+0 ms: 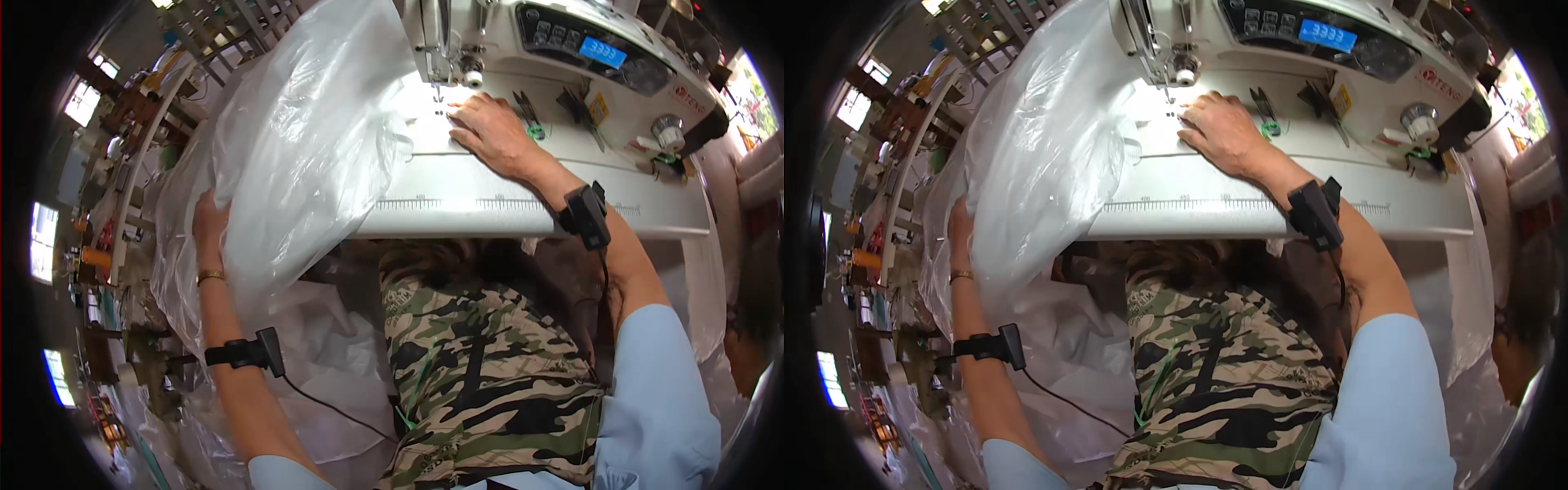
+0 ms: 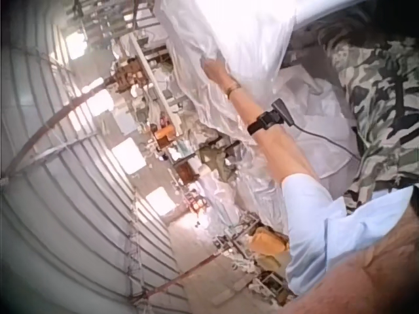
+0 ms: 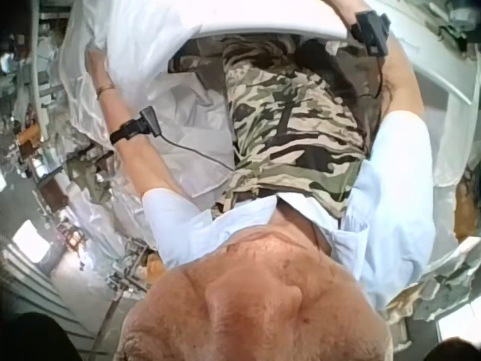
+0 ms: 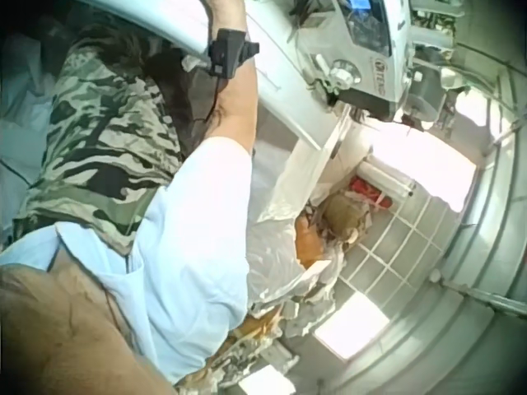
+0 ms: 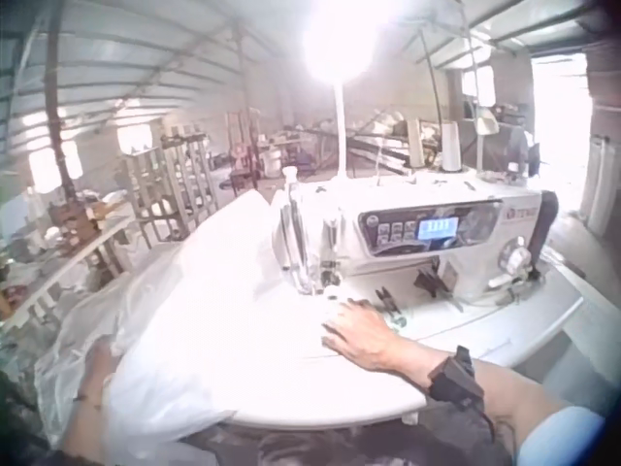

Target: Sewing a large white plastic or synthetic fabric sheet using an industrial sewing machine.

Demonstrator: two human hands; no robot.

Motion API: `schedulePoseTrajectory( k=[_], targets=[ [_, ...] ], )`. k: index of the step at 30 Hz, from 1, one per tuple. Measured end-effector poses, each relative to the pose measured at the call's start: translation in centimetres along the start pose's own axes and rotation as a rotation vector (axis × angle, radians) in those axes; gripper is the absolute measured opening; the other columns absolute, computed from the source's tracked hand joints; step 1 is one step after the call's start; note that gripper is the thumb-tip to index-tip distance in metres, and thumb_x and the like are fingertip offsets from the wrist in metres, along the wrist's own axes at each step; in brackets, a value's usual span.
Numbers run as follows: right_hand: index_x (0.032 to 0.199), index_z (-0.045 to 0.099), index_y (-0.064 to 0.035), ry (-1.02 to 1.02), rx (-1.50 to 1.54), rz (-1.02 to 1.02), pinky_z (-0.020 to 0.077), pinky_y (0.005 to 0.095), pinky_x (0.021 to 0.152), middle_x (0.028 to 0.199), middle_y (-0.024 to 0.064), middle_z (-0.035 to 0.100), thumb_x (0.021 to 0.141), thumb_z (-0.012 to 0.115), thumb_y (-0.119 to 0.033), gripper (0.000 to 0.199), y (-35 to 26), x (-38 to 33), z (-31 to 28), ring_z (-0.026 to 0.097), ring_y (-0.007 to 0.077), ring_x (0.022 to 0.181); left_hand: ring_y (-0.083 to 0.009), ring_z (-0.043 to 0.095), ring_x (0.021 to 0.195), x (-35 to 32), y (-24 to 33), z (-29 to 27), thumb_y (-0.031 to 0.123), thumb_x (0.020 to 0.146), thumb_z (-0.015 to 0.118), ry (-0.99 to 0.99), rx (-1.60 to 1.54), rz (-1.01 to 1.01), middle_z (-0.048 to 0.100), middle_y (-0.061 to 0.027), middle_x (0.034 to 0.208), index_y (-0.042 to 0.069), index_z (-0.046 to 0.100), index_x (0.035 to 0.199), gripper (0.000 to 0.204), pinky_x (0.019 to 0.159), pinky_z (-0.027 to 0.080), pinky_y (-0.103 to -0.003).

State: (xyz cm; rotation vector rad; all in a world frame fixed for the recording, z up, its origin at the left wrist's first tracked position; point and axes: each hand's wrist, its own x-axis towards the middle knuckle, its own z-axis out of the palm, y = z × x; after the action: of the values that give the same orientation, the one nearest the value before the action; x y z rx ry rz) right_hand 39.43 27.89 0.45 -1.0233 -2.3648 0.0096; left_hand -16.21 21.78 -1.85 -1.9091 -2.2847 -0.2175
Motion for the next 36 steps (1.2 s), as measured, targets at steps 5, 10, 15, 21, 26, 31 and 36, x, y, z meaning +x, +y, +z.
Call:
schedulePoseTrajectory(
  k=[5,10,15,21,26,31,36],
  targets=[
    [0.111,0.065,-0.0002,-0.037,-0.065,0.059,0.0413,0.0442,0.097,0.108,0.0134,0.063,0.095,0.056,-0.031,0.036,0.0,0.0,-0.1,0.054,0.0285,0.111,-0.0406,0.064,0.101,-0.7,3.8,-0.1,0.028,0.091,0.064,0.119,-0.024,-0.107,0.067,-0.0246,0.11,0.001,0.059,0.124,0.043,0.085,0.05,-0.046],
    [0.104,0.065,0.0002,0.013,-0.044,0.023,0.0438,0.0444,0.093,0.101,0.0138,0.063,0.094,0.058,-0.031,0.034,-0.3,-0.6,-0.1,0.056,0.0299,0.105,-0.0414,0.065,0.097,-4.3,0.5,0.8,0.024,0.089,0.066,0.15,-0.097,-0.07,0.069,-0.0233,0.105,-0.001,0.059,0.123,0.042,0.083,0.05,-0.045],
    [0.101,0.065,0.001,0.064,0.005,-0.047,0.0436,0.0439,0.094,0.112,0.0178,0.063,0.091,0.061,-0.027,0.029,-2.8,-3.1,-1.0,0.057,0.0318,0.109,-0.0359,0.06,0.112,-12.7,-6.4,-0.2,0.031,0.089,0.069,0.221,-0.414,-0.366,0.061,-0.0254,0.122,-0.005,0.055,0.129,0.056,0.097,0.045,-0.039],
    [0.097,0.066,-0.0051,0.227,0.298,-0.313,0.0538,0.0389,0.08,0.098,0.0105,0.07,0.084,0.07,-0.013,0.016,-9.2,-10.7,-2.0,0.067,0.0268,0.089,-0.0238,0.052,0.12,-24.7,-1.5,-12.1,0.033,0.09,0.07,0.355,-0.961,-0.62,0.051,-0.0175,0.133,-0.008,0.042,0.14,0.07,0.105,0.04,-0.036],
    [0.108,0.065,0.0046,-0.245,1.229,0.374,0.0511,0.0325,0.088,0.103,0.0099,0.07,0.101,0.054,-0.021,0.029,-13.2,-14.5,3.3,0.064,0.0181,0.098,-0.0264,0.059,0.109,-29.9,3.3,-18.3,0.026,0.092,0.069,0.466,-1.117,-0.691,0.06,-0.013,0.122,-0.007,0.052,0.132,0.055,0.099,0.045,-0.037],
    [0.124,0.061,-0.0005,-0.64,1.763,0.389,0.0457,0.0263,0.091,0.111,0.0007,0.064,0.101,0.052,-0.029,0.038,-19.7,-14.6,6.9,0.056,0.0097,0.099,-0.0319,0.063,0.105,-35.4,-6.8,-11.5,0.036,0.085,0.074,0.148,-0.01,-0.521,0.063,-0.0238,0.118,-0.009,0.055,0.124,0.062,0.092,0.049,-0.041],
    [0.121,0.063,-0.0038,-0.812,1.901,0.539,0.0437,0.0275,0.093,0.115,-0.0005,0.062,0.101,0.048,-0.032,0.037,-20.7,-18.2,8.3,0.055,0.0103,0.102,-0.0372,0.061,0.106,-30.2,7.9,-15.0,0.02,0.086,0.07,0.242,0.376,-0.072,0.065,-0.0201,0.114,-0.001,0.059,0.126,0.046,0.091,0.048,-0.045]
  ],
)
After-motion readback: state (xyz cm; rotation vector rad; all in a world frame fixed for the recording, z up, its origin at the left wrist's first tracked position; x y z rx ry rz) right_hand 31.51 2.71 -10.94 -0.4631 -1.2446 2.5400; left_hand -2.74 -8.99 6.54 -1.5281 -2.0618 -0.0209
